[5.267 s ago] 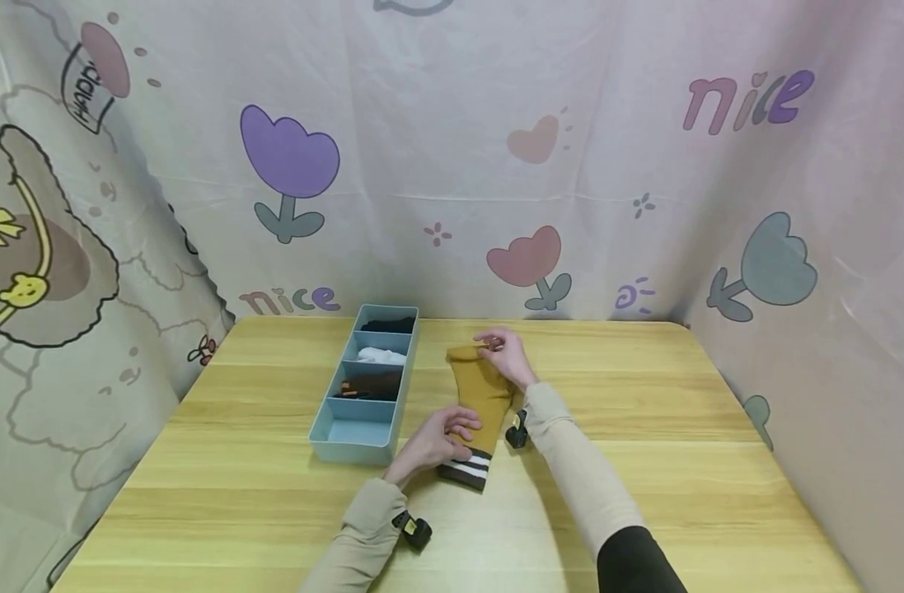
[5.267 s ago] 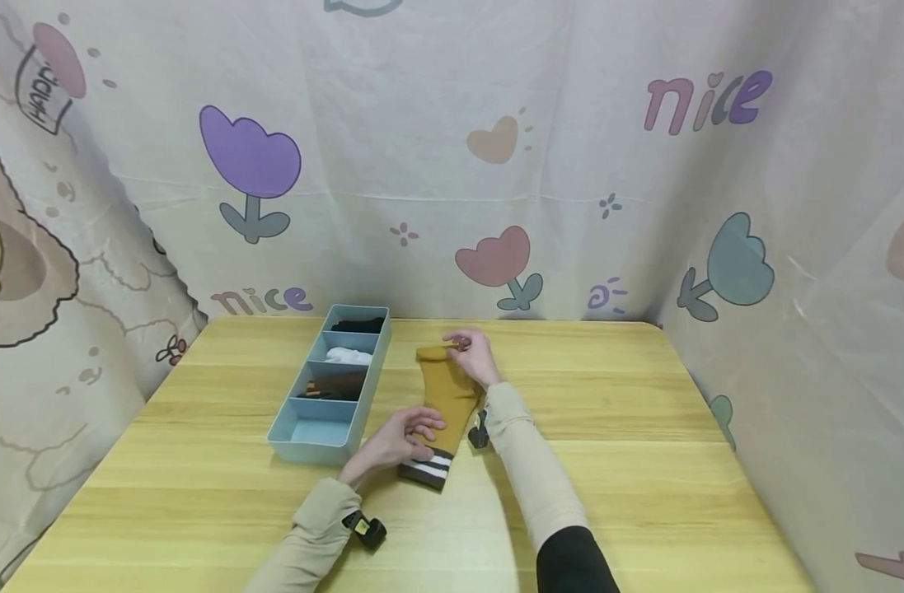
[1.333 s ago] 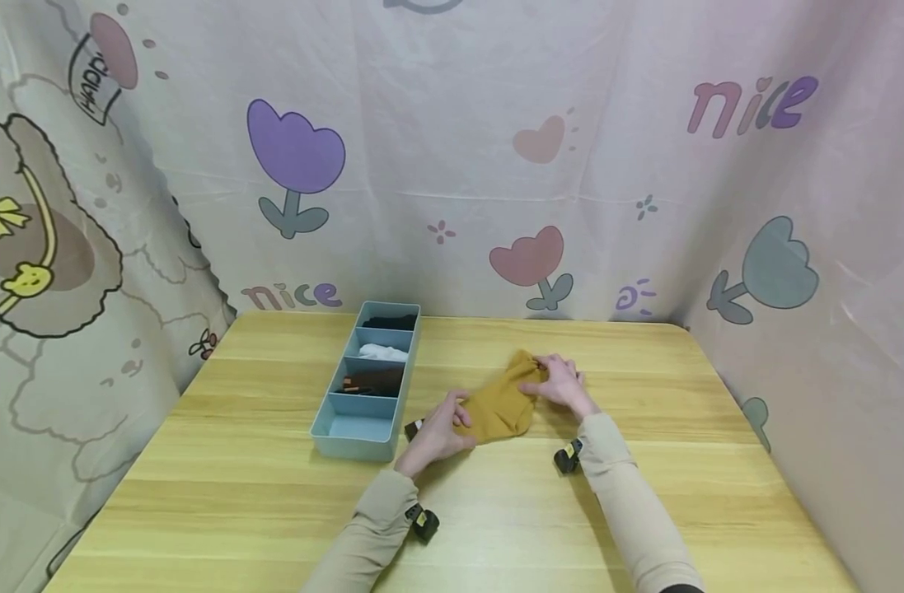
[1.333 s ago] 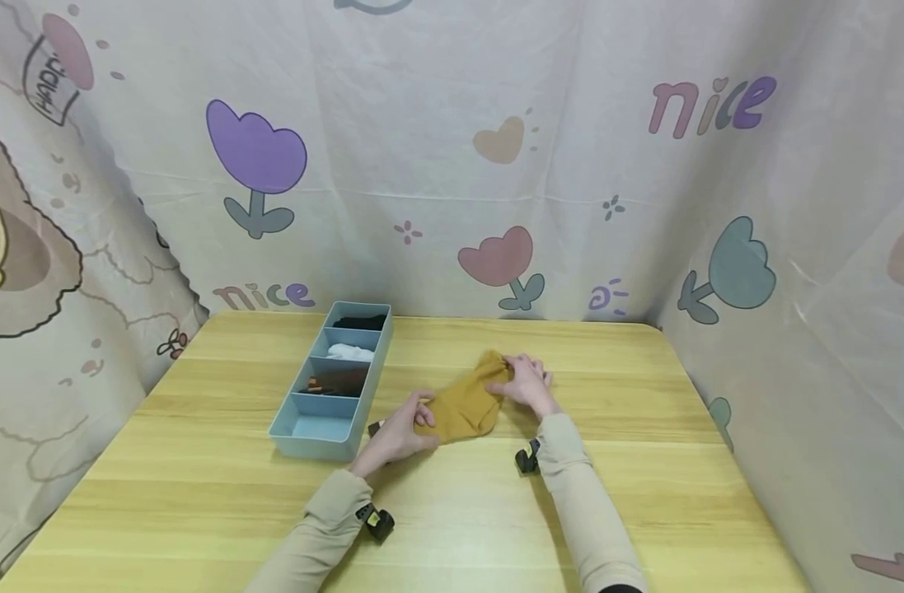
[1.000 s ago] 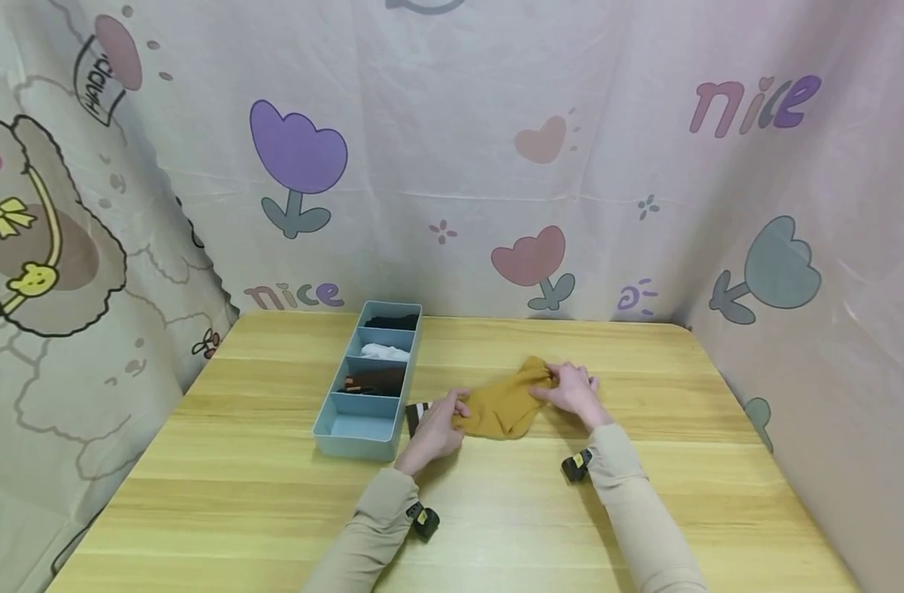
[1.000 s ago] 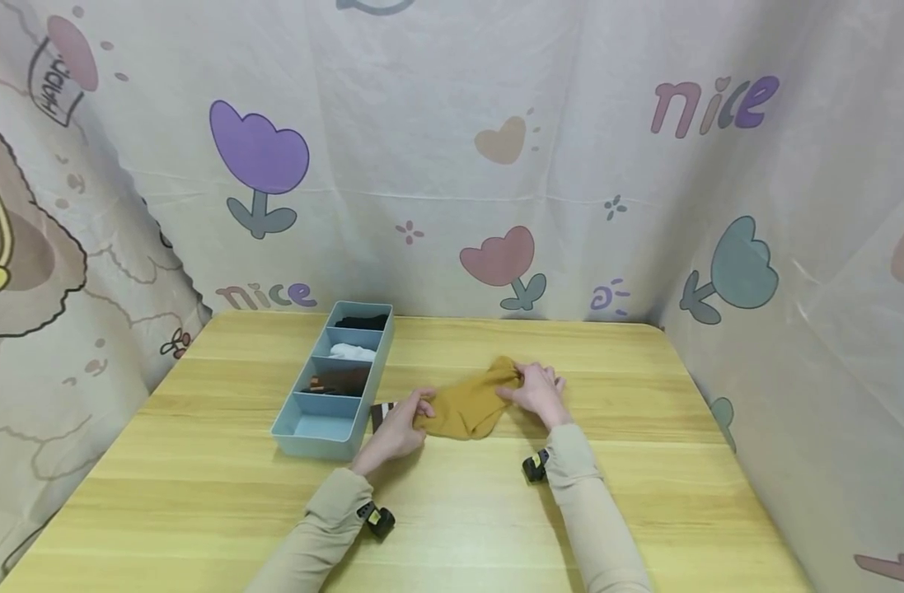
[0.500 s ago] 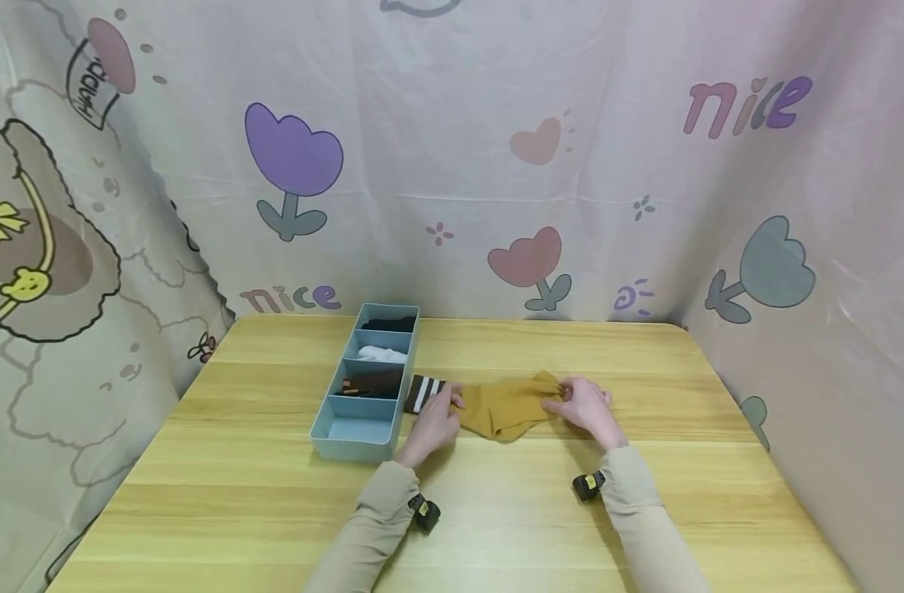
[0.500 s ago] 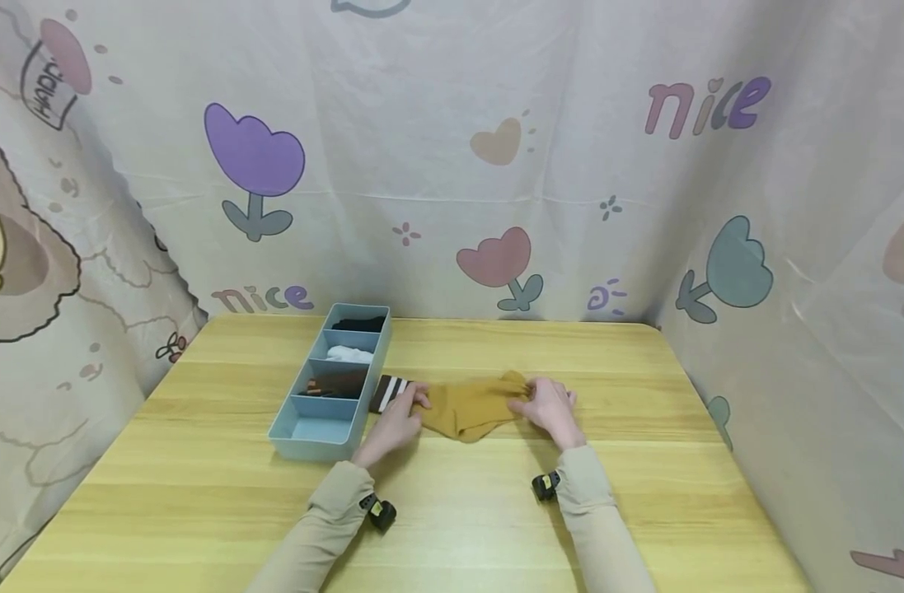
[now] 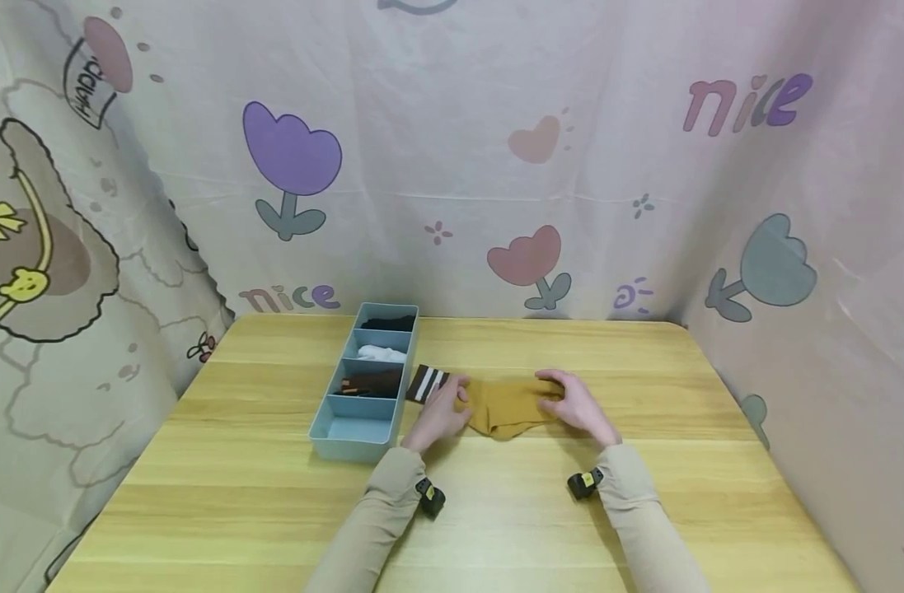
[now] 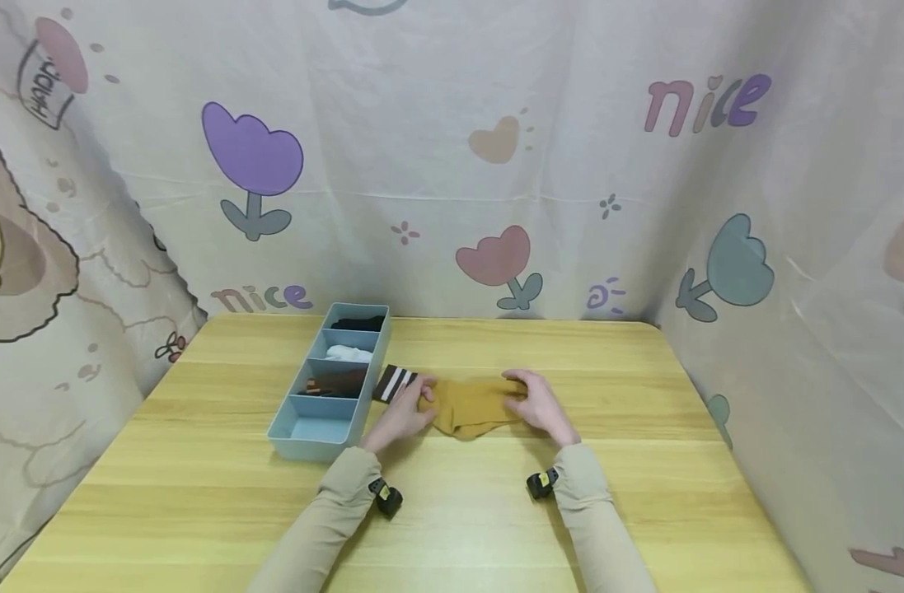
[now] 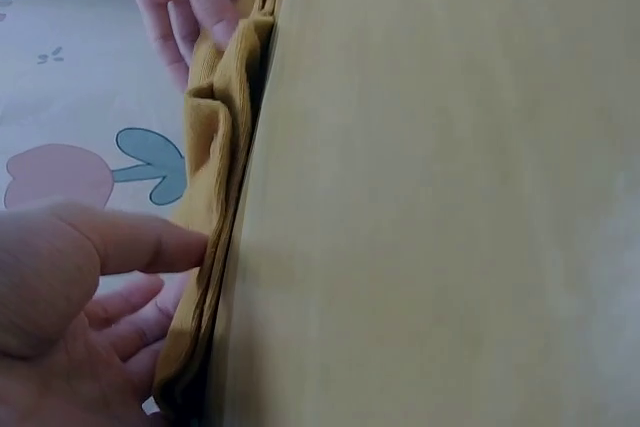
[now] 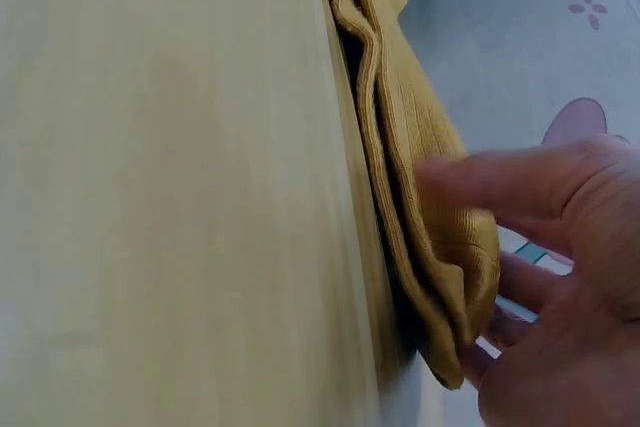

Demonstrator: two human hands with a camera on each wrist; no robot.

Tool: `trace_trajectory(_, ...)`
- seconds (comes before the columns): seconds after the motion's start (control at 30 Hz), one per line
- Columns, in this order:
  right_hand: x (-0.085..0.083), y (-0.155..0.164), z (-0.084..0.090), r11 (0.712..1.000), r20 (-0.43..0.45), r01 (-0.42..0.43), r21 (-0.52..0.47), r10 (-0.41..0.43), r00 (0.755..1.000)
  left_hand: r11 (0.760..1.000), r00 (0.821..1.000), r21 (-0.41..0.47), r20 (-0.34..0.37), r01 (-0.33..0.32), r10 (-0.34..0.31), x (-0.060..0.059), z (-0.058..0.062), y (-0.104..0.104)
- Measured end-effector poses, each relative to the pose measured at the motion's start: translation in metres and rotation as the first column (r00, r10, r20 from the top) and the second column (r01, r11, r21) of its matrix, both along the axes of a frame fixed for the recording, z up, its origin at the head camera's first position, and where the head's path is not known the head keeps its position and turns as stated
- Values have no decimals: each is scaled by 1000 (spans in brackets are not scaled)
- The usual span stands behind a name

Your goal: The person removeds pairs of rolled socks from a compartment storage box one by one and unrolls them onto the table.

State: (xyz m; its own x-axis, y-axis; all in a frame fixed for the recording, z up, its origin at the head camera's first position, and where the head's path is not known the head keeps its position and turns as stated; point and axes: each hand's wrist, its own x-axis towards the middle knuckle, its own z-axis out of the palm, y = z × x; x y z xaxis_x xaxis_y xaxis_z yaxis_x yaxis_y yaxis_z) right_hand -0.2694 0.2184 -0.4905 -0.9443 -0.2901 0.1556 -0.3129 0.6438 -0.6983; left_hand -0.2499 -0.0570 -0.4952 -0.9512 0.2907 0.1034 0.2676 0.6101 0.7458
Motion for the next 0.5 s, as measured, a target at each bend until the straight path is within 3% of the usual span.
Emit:
trace_trajectory(0.3, 2, 1, 0, 1000, 87, -19, -2, 19, 996, 1000, 1000, -16, 7, 23, -23, -12, 0, 1)
trace_trajectory(0.5, 7, 1, 0, 1000, 97, 23, -8, -22, 995, 999, 1000, -36, -12, -24, 24, -14, 2, 4)
